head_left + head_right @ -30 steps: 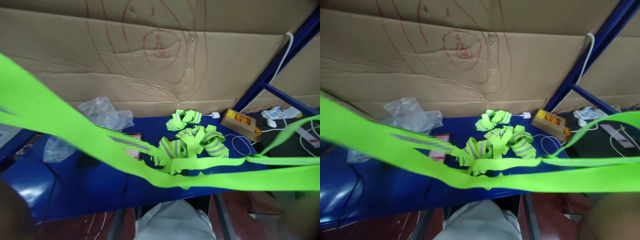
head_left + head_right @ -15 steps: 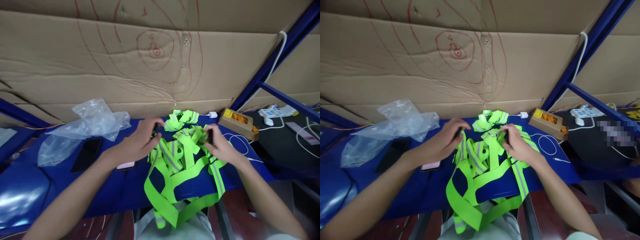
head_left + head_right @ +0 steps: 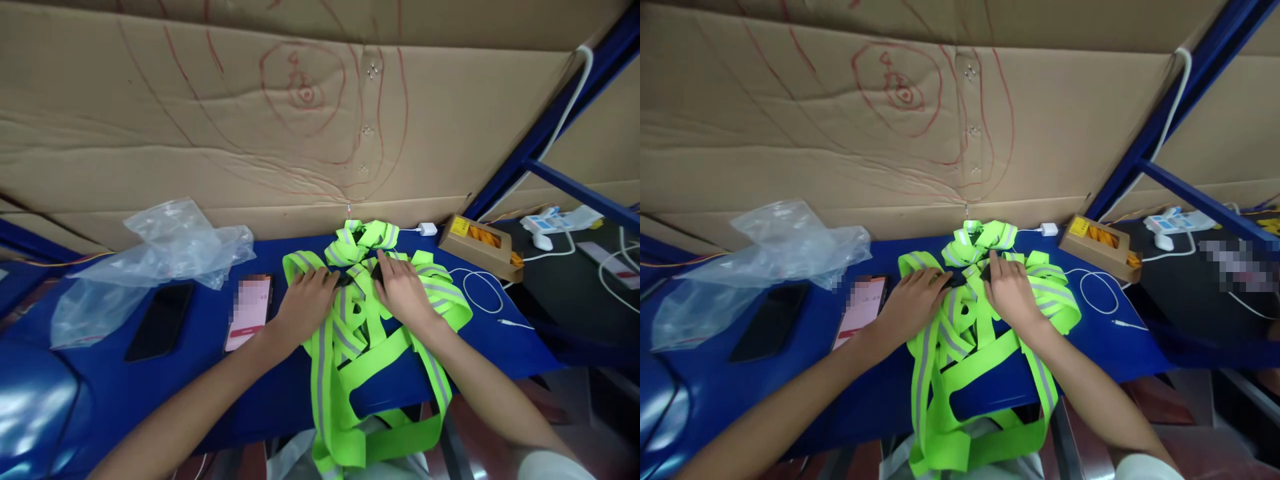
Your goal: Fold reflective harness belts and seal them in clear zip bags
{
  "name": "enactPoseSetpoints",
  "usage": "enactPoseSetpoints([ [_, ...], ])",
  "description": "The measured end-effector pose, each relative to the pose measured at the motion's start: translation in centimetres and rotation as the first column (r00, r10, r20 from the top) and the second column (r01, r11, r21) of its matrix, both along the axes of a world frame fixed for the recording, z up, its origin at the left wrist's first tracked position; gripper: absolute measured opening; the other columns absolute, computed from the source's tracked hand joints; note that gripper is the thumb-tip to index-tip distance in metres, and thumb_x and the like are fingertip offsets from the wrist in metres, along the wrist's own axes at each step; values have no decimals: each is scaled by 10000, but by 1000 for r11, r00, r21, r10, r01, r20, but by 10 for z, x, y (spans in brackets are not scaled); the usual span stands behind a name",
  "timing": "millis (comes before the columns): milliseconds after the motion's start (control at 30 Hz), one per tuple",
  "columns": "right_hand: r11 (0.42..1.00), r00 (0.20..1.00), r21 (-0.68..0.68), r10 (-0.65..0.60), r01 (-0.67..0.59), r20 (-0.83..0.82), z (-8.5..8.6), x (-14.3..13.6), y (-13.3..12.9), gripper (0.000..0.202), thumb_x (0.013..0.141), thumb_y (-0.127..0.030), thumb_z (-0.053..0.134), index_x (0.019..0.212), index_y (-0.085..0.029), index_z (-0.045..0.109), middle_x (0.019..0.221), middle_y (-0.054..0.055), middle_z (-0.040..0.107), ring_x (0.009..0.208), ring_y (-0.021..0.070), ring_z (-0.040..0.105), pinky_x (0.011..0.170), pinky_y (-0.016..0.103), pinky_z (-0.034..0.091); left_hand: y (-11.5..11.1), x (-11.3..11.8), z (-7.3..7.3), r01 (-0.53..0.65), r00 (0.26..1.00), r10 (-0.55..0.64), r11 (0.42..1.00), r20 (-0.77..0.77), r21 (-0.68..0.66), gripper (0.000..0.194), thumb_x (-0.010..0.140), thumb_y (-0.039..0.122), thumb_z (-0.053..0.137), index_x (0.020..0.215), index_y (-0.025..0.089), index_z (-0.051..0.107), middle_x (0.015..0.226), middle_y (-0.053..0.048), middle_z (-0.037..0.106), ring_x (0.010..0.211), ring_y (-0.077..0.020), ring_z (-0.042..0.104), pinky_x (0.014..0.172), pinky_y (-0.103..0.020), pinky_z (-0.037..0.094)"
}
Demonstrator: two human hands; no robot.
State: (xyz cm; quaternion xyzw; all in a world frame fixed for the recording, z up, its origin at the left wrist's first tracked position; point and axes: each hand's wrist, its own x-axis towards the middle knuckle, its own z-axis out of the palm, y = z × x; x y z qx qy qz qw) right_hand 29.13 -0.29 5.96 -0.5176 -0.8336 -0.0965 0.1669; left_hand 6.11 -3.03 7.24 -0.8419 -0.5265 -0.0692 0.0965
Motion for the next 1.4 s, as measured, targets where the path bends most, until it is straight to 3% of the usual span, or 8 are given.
enactPoseSetpoints([
  [167, 975, 975, 41, 221, -220, -9, 5, -5, -10, 612, 880, -59, 585, 1489, -63, 512, 1209, 165, 703, 1110, 313, 652, 1006, 488, 497, -6, 7, 4, 8, 997, 3, 988, -74, 152, 670, 969, 28, 421, 1585, 290, 427, 1523, -154, 548, 1041, -281, 726, 726, -362, 641],
  [667, 933, 905, 32, 357, -360, -232, 4, -7, -10, 583, 837, -60, 531, 1418, -99, 547, 1185, 180, 674, 1110, 342, 635, 943, 528, 552, -6, 2, 3, 230, 973, -229, 944, -35, 236, 641, 976, 32, 368, 1614, 92, 353, 1538, -220, 532, 1127, -326, 692, 965, -449, 606],
  [833, 932, 899, 28, 355, -361, -257, 19, -20, -11, 683, 788, -56, 560, 1466, -107, 499, 1203, 184, 653, 1147, 360, 619, 1007, 568, 531, -12, 11, 7, 234, 971, -236, 940, -22, 248, 709, 979, 8, 278, 1661, 18, 87, 1569, -246, 491, 1381, -345, 573, 1070, -459, 560],
  [1033, 914, 868, 7, 389, -407, -309, 66, -26, -1, 755, 817, -67, 590, 1548, -87, 404, 1392, 220, 560, 1324, 365, 535, 1113, 560, 487, -10, -1, 54, 208, 934, -250, 961, 256, 181, 740, 1052, 278, 451, 1680, 146, 83, 1663, -220, 355, 1507, -360, 422, 1167, -518, 464],
  [1133, 875, 805, 11, 451, -485, -385, 108, -24, -1, 865, 851, -107, 631, 1637, -191, 280, 1490, 169, 499, 1382, 334, 499, 1167, 539, 453, -10, -18, 100, 115, 871, -171, 982, 460, 147, 992, 875, 628, 714, 1656, 274, 216, 1683, -171, 330, 1535, -433, 331, 1230, -660, 293],
  [1233, 809, 691, 39, 525, -586, -496, 146, -26, -6, 831, 879, -184, 680, 1623, -297, 329, 1508, 104, 497, 1330, 291, 537, 1140, 495, 493, -10, -27, 129, 238, 645, -218, 968, 732, 79, 998, 794, 587, 824, 1601, 294, 316, 1650, -142, 393, 1515, -377, 390, 1254, -563, 310],
  [1333, 747, 567, 62, 553, -662, -611, 163, -32, -8, 753, 880, -247, 721, 1572, -299, 428, 1508, 86, 481, 1176, 231, 608, 1067, 416, 550, -9, -26, 133, 443, 342, -178, 896, 923, 8, 875, 774, 522, 867, 1497, 268, 446, 1512, -126, 550, 1354, -321, 581, 1160, -450, 456],
  [1400, 723, 505, 66, 541, -687, -673, 163, -35, -6, 746, 870, -268, 753, 1552, -298, 454, 1530, 82, 450, 1088, 194, 634, 1035, 383, 568, -7, -25, 128, 520, 254, -128, 854, 959, -24, 933, 698, 540, 916, 1479, 286, 472, 1546, -114, 517, 1374, -330, 561, 1149, -431, 467],
])
